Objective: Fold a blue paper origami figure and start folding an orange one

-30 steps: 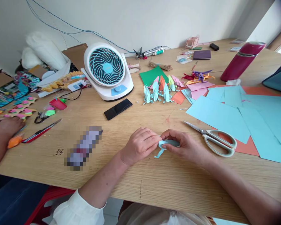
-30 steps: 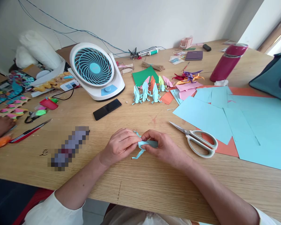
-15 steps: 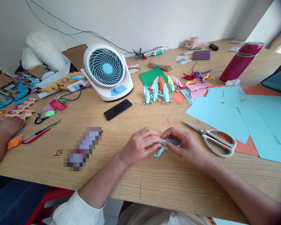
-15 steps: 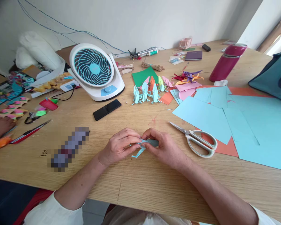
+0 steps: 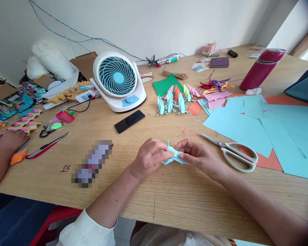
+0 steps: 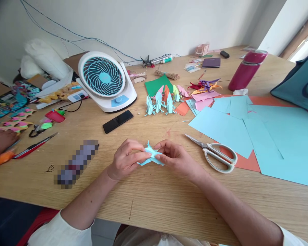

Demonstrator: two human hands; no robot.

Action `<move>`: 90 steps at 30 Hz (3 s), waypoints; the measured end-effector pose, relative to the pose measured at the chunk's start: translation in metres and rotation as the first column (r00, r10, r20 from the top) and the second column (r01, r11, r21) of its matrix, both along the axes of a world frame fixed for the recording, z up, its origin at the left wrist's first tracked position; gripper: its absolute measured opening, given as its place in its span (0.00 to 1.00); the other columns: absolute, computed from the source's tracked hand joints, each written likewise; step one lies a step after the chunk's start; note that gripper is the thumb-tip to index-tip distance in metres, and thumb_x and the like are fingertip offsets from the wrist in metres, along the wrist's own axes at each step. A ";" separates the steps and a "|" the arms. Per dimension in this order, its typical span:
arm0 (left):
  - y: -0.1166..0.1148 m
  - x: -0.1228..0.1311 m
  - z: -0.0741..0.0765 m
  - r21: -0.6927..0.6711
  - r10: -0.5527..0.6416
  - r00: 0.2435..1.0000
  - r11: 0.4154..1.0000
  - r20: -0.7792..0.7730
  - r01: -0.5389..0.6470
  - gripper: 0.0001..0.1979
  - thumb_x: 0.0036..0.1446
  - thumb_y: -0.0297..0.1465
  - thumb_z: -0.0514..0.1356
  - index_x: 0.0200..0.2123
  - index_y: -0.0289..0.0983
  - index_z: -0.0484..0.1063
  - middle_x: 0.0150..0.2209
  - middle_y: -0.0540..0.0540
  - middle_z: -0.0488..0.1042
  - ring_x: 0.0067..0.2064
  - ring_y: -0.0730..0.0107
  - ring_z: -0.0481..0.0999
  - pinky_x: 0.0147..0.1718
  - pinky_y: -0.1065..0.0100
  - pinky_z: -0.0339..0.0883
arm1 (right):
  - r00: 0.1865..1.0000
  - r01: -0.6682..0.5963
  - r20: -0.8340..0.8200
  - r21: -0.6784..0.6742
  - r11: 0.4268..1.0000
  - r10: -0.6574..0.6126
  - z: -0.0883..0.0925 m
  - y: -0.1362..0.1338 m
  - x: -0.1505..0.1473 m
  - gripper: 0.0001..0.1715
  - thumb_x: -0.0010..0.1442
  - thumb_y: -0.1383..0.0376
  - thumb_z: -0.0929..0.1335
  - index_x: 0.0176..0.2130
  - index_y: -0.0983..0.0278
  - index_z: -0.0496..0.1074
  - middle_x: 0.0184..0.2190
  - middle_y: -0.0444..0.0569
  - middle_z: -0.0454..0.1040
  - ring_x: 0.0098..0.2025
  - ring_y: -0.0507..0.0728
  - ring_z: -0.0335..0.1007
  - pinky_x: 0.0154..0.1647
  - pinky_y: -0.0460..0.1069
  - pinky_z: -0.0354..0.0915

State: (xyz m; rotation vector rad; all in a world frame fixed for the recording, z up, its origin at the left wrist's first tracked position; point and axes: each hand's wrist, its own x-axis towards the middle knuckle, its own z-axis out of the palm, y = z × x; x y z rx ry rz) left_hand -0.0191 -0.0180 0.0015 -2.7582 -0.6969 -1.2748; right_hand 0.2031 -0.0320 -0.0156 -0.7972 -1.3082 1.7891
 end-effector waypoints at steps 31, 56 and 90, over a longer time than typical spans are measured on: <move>-0.013 0.030 -0.009 -0.625 0.254 0.937 0.779 0.239 -0.052 0.03 0.59 0.25 0.62 0.33 0.38 0.73 0.33 0.49 0.76 0.36 0.72 0.74 0.39 0.69 0.68 | 0.865 0.175 0.341 0.483 0.858 -0.369 -0.001 -0.011 -0.011 0.03 0.64 0.63 0.67 0.39 0.61 0.71 0.30 0.44 0.73 0.30 0.53 0.67 0.32 0.48 0.61; -0.007 0.019 -0.005 -0.271 0.146 0.989 0.952 -0.011 -0.144 0.05 0.62 0.27 0.61 0.35 0.40 0.77 0.34 0.48 0.80 0.38 0.68 0.74 0.42 0.64 0.66 | 0.913 0.120 0.331 0.342 0.932 -0.239 -0.002 -0.006 -0.006 0.10 0.64 0.58 0.67 0.37 0.62 0.71 0.30 0.44 0.73 0.32 0.53 0.65 0.34 0.48 0.61; -0.006 0.019 -0.002 -0.290 0.198 0.959 0.923 -0.202 -0.252 0.05 0.61 0.27 0.59 0.32 0.37 0.74 0.38 0.45 0.69 0.41 0.64 0.68 0.41 0.61 0.62 | 0.896 0.103 0.359 0.407 0.908 -0.262 -0.003 -0.008 -0.006 0.04 0.64 0.62 0.67 0.38 0.60 0.71 0.33 0.45 0.75 0.35 0.54 0.71 0.37 0.49 0.65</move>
